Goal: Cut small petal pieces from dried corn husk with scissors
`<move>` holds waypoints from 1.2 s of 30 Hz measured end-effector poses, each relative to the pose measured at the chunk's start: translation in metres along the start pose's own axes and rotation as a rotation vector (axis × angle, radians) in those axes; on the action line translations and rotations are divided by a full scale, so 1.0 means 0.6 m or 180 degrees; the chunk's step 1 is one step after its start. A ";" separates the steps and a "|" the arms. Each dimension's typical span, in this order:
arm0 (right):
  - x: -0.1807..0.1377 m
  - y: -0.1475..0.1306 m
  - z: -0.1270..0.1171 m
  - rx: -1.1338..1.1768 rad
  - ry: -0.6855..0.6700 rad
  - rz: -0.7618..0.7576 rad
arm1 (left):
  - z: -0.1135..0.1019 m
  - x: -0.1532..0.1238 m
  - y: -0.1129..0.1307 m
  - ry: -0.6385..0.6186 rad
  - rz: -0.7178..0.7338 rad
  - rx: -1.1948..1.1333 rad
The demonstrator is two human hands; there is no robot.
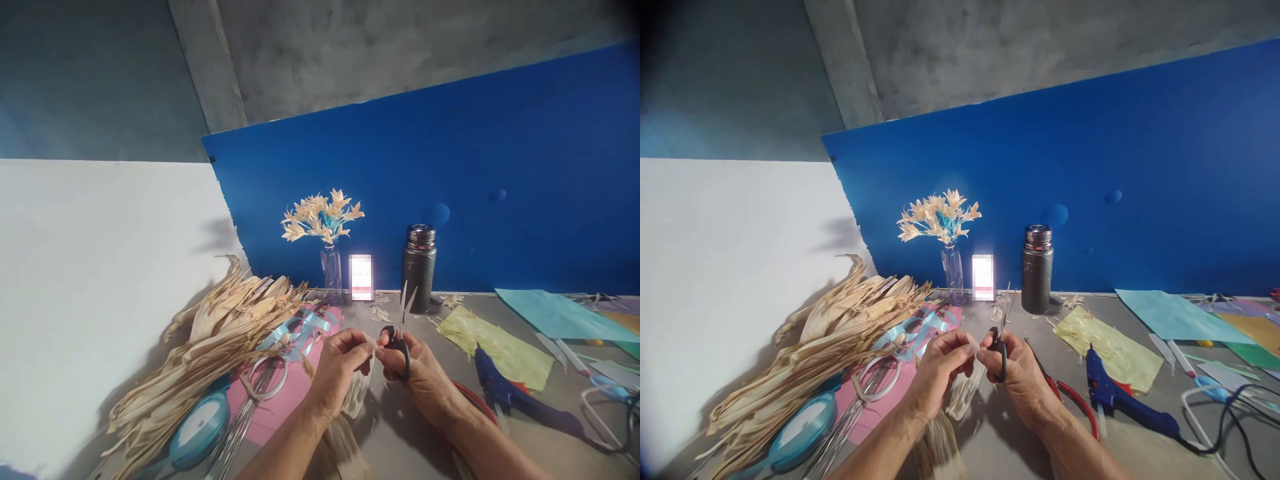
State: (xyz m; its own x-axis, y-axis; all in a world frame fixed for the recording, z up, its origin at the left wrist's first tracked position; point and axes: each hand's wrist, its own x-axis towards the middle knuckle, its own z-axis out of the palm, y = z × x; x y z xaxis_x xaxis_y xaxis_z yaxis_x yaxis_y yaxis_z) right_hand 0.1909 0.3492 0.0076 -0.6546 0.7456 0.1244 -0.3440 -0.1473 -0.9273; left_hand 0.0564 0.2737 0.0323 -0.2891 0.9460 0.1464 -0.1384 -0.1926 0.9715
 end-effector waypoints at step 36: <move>-0.002 -0.029 0.003 0.0369 -0.0270 0.0268 | -0.007 0.002 0.001 -0.0307 0.0995 0.0922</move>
State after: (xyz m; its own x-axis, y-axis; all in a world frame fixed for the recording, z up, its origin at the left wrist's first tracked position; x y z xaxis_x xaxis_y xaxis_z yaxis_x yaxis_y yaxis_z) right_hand 0.1965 0.3496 0.0243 -0.7372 0.6707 0.0817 -0.3576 -0.2848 -0.8894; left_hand 0.0517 0.2737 0.0324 -0.1832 0.8766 0.4450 0.2173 -0.4054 0.8879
